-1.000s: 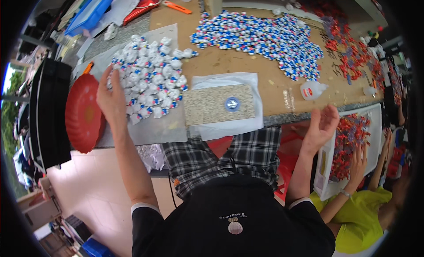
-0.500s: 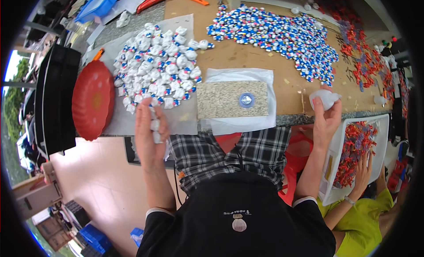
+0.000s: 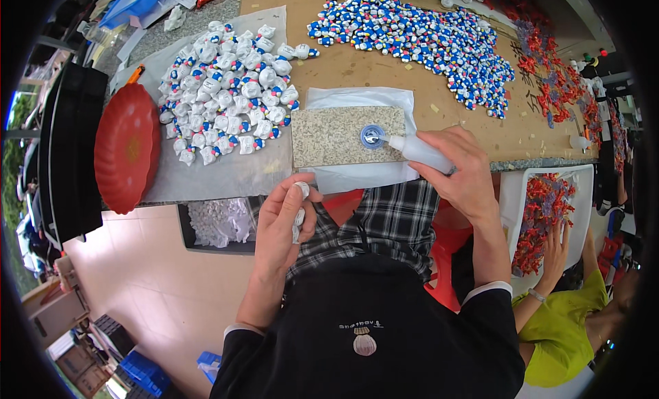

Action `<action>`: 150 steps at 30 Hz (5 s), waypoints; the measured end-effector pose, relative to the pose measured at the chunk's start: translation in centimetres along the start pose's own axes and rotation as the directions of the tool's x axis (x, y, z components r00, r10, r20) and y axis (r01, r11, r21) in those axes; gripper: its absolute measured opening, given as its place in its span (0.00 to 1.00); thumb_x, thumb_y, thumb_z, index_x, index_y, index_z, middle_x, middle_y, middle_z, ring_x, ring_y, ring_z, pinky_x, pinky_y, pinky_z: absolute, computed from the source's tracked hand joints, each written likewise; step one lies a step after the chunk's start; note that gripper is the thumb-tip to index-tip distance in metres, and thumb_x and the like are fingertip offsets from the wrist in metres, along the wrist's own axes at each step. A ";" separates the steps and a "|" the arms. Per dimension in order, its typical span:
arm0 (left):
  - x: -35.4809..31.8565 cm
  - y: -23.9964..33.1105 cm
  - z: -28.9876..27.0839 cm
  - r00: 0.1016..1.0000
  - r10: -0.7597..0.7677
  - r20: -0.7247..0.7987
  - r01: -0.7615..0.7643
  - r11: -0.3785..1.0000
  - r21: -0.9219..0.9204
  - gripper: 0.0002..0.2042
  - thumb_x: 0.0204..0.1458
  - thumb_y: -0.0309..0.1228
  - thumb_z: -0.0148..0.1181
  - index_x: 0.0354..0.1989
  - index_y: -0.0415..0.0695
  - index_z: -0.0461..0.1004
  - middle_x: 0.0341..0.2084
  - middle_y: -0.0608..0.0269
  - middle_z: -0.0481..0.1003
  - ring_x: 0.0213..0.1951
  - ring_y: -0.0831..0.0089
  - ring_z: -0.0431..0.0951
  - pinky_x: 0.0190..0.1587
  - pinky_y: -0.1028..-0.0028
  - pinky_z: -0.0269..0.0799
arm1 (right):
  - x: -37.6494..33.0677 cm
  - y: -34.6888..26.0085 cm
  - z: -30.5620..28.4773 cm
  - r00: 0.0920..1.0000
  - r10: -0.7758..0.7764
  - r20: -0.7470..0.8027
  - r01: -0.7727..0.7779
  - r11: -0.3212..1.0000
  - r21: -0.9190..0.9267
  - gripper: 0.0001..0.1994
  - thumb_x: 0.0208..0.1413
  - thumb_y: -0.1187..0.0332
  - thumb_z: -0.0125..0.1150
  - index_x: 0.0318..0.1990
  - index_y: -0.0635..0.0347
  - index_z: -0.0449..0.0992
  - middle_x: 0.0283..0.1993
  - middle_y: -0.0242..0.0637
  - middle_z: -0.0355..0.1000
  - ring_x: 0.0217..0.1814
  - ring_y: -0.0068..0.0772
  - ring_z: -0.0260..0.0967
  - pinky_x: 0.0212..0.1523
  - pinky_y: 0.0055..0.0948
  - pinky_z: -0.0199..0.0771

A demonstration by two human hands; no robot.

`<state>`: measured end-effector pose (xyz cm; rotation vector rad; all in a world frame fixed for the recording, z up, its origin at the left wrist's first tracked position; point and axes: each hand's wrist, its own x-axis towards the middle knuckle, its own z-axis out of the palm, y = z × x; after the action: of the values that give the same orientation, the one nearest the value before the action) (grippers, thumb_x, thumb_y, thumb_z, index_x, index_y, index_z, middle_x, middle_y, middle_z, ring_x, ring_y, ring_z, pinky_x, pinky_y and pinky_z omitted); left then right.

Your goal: The person assembles small blue and white plastic components by hand, combining blue inserts with white base parts and plastic caps to create finished assemblies.

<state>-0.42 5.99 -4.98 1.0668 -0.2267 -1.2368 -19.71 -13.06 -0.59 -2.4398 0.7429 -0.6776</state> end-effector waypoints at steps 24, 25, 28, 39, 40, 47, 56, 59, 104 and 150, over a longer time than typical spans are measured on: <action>-0.3 -0.3 0.5 0.999 -0.038 0.024 0.039 0.998 -0.049 0.12 0.59 0.34 0.45 0.45 0.40 0.66 0.29 0.58 0.71 0.17 0.84 0.62 0.13 0.86 0.53 | 1.9 -1.4 -1.0 0.977 -0.111 0.183 0.158 0.949 -0.273 0.18 0.33 0.73 0.66 0.37 0.61 0.75 0.32 0.36 0.73 0.34 0.37 0.64 0.38 0.33 0.65; -0.3 -0.3 0.5 0.999 -0.041 0.026 0.042 0.998 -0.048 0.12 0.59 0.34 0.45 0.46 0.40 0.66 0.29 0.58 0.71 0.17 0.84 0.62 0.13 0.86 0.53 | 1.8 -1.3 -0.9 0.978 -0.100 0.183 0.150 0.948 -0.281 0.18 0.33 0.73 0.66 0.37 0.61 0.75 0.32 0.36 0.73 0.34 0.37 0.64 0.38 0.33 0.65; -0.4 -0.3 0.6 0.999 -0.043 0.025 0.045 0.998 -0.049 0.12 0.59 0.34 0.45 0.46 0.40 0.66 0.30 0.58 0.71 0.17 0.84 0.62 0.13 0.86 0.53 | 1.8 -1.1 -0.8 0.982 -0.091 0.164 0.133 0.954 -0.267 0.18 0.33 0.72 0.67 0.37 0.60 0.75 0.33 0.35 0.73 0.35 0.37 0.65 0.38 0.33 0.65; -0.2 -0.3 1.8 0.995 -0.071 0.063 0.074 0.996 -0.050 0.11 0.59 0.32 0.45 0.47 0.40 0.65 0.31 0.59 0.71 0.18 0.85 0.61 0.15 0.85 0.53 | -2.5 3.1 0.0 0.976 0.202 -0.081 -0.161 0.921 0.355 0.17 0.40 0.76 0.66 0.42 0.63 0.74 0.37 0.37 0.73 0.37 0.28 0.68 0.39 0.26 0.67; -0.3 -0.4 1.8 0.997 -0.069 0.045 0.071 0.997 -0.036 0.11 0.59 0.32 0.45 0.47 0.40 0.65 0.31 0.59 0.71 0.18 0.84 0.62 0.14 0.86 0.54 | -3.1 3.0 -0.1 0.923 0.359 -0.140 -0.232 0.808 0.541 0.17 0.41 0.77 0.65 0.43 0.64 0.73 0.38 0.36 0.72 0.38 0.24 0.67 0.39 0.23 0.66; 0.3 -0.9 2.7 0.990 -0.112 0.086 0.113 0.994 -0.002 0.11 0.59 0.32 0.44 0.47 0.41 0.65 0.31 0.59 0.71 0.18 0.83 0.63 0.13 0.86 0.56 | -4.5 7.0 -1.9 0.713 0.594 -0.373 -0.181 0.670 0.720 0.20 0.48 0.78 0.60 0.49 0.67 0.64 0.43 0.36 0.69 0.44 0.21 0.66 0.44 0.19 0.65; 0.7 -1.4 3.9 0.988 -0.108 0.111 0.105 0.994 0.034 0.13 0.59 0.32 0.44 0.49 0.40 0.64 0.32 0.59 0.71 0.18 0.83 0.62 0.13 0.86 0.56 | -4.0 9.0 -0.7 0.606 0.559 -0.566 -0.221 0.802 0.555 0.16 0.51 0.72 0.60 0.45 0.67 0.63 0.40 0.39 0.72 0.42 0.24 0.68 0.46 0.23 0.64; 0.6 -1.3 4.1 0.988 -0.110 0.110 0.108 0.994 0.023 0.14 0.59 0.32 0.44 0.51 0.40 0.64 0.32 0.59 0.71 0.19 0.83 0.63 0.13 0.86 0.56 | -3.8 8.7 -0.5 0.607 0.478 -0.634 -0.381 0.876 0.296 0.17 0.51 0.69 0.60 0.45 0.66 0.64 0.39 0.40 0.73 0.41 0.27 0.69 0.46 0.25 0.65; 0.4 -1.6 3.8 0.977 -0.164 0.133 0.178 0.980 -0.094 0.12 0.59 0.31 0.44 0.48 0.42 0.64 0.31 0.58 0.72 0.18 0.84 0.62 0.14 0.85 0.54 | 4.0 2.6 1.9 0.978 -0.066 -0.198 0.025 0.979 -0.203 0.12 0.44 0.74 0.60 0.39 0.59 0.74 0.39 0.33 0.69 0.44 0.37 0.64 0.44 0.35 0.58; 1.2 -2.7 4.2 0.995 -0.068 0.073 0.081 0.977 -0.197 0.14 0.50 0.25 0.58 0.47 0.41 0.70 0.24 0.70 0.70 0.19 0.88 0.62 0.17 0.87 0.52 | -1.0 -4.4 4.0 0.922 0.309 0.232 -0.376 0.578 0.724 0.07 0.50 0.76 0.59 0.38 0.64 0.76 0.31 0.30 0.69 0.29 0.13 0.61 0.29 0.15 0.59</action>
<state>-4.49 2.89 -5.33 0.8675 -0.1106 -1.3340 -16.54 -7.99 -1.38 -1.4715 0.6835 -0.5684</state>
